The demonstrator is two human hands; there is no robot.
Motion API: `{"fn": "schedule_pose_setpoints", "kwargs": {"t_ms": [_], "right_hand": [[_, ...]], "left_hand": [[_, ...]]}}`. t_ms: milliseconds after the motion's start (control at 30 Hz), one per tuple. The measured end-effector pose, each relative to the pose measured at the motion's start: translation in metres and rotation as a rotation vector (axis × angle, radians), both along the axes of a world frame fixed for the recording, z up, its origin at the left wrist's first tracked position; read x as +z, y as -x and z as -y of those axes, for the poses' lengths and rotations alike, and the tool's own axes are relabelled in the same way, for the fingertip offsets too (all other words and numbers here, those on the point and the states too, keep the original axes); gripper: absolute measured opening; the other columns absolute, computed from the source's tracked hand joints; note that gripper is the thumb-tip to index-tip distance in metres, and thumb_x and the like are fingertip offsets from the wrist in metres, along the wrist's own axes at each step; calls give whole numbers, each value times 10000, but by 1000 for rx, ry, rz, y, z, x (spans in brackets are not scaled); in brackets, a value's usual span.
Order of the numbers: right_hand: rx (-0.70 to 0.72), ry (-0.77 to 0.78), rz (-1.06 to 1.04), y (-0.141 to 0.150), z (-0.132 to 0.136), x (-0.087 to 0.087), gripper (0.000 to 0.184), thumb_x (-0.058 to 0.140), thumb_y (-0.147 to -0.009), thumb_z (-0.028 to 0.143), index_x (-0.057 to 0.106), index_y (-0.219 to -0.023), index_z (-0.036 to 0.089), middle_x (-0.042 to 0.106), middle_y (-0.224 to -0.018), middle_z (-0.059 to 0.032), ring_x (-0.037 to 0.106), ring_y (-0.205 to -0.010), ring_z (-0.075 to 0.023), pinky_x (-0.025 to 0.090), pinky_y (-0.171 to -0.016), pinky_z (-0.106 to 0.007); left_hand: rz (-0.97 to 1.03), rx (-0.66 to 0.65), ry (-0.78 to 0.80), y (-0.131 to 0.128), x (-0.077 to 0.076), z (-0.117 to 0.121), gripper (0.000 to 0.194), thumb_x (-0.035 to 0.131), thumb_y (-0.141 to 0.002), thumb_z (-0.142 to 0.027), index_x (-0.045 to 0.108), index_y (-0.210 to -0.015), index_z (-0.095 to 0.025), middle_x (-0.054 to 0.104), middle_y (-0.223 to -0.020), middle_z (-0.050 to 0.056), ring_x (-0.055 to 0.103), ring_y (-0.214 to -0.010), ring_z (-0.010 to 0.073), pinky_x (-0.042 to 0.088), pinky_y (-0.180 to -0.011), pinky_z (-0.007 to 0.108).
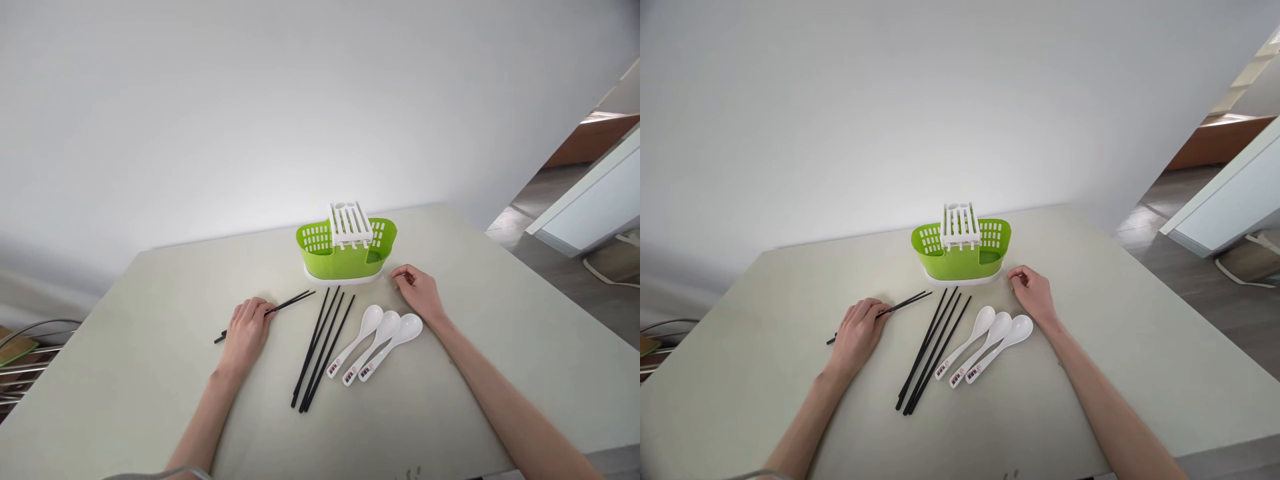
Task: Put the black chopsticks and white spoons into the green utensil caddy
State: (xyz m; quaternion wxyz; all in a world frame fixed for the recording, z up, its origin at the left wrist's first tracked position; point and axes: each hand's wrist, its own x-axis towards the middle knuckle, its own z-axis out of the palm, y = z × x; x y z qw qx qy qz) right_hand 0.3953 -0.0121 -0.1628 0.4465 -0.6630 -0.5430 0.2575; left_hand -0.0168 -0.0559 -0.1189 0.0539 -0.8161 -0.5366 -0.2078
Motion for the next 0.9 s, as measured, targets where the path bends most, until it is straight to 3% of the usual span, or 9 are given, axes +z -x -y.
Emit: {"fn": "schedule_pose_setpoints", "kwargs": {"t_ms": [100, 200, 400, 500, 567, 700, 900], "right_hand": [[0, 0, -3, 0, 1, 1, 224, 529, -819, 323, 732, -857, 235, 696, -685, -1, 617, -653, -200, 457, -694, -321], [1, 0, -8, 0, 1, 2, 227, 529, -816, 321, 734, -859, 235, 704, -692, -4, 633, -673, -204, 463, -707, -324], [4, -5, -10, 0, 0, 0, 227, 527, -816, 316, 733, -861, 235, 700, -690, -3, 632, -682, -206, 462, -712, -327], [2, -12, -13, 0, 0, 0, 223, 529, -814, 315, 731, -861, 233, 697, -684, -2, 626, -670, -204, 461, -707, -327], [-3, -16, -17, 0, 0, 0, 218, 529, -812, 311, 727, -854, 233, 697, -680, 0, 619, -651, -198, 460, -704, -327], [-7, -31, -34, -1, 2, 3, 216, 520, -812, 299, 720, -854, 228, 704, -674, -1, 640, -654, -198, 465, -705, -323], [-29, -83, -53, -1, 15, 15, 207, 512, -834, 261, 715, -856, 225, 729, -731, -9, 673, -701, -190, 481, -714, -309]], "left_hand": [[82, 17, -20, -3, 3, 2, 267, 506, -1064, -351, 734, -1076, -213, 730, -1043, 108, 670, -921, 282, 506, -866, 427], [318, 50, -52, -9, 10, 6, 229, 583, -1033, -383, 755, -1046, -233, 747, -1046, 92, 697, -925, 251, 524, -863, 382], [1186, 287, -27, -12, 34, 6, 284, 737, -940, -456, 701, -1054, -198, 782, -962, 60, 771, -826, 201, 607, -909, 368], [1554, 255, 5, -5, 39, 0, 274, 764, -938, -411, 637, -1047, -195, 794, -992, 59, 790, -807, 187, 628, -958, 411], [1737, 241, 71, -3, 39, -4, 197, 749, -965, -329, 622, -996, -182, 800, -1070, 84, 804, -899, 194, 608, -1036, 424], [1965, 282, 240, -10, 36, -9, 140, 597, -1043, -160, 653, -918, -134, 755, -1294, 152, 760, -1153, 233, 538, -1157, 425], [2112, 273, 444, -31, 28, -5, 251, 493, -1059, -75, 689, -908, -112, 738, -1333, 173, 686, -1290, 291, 484, -1206, 509]]}}
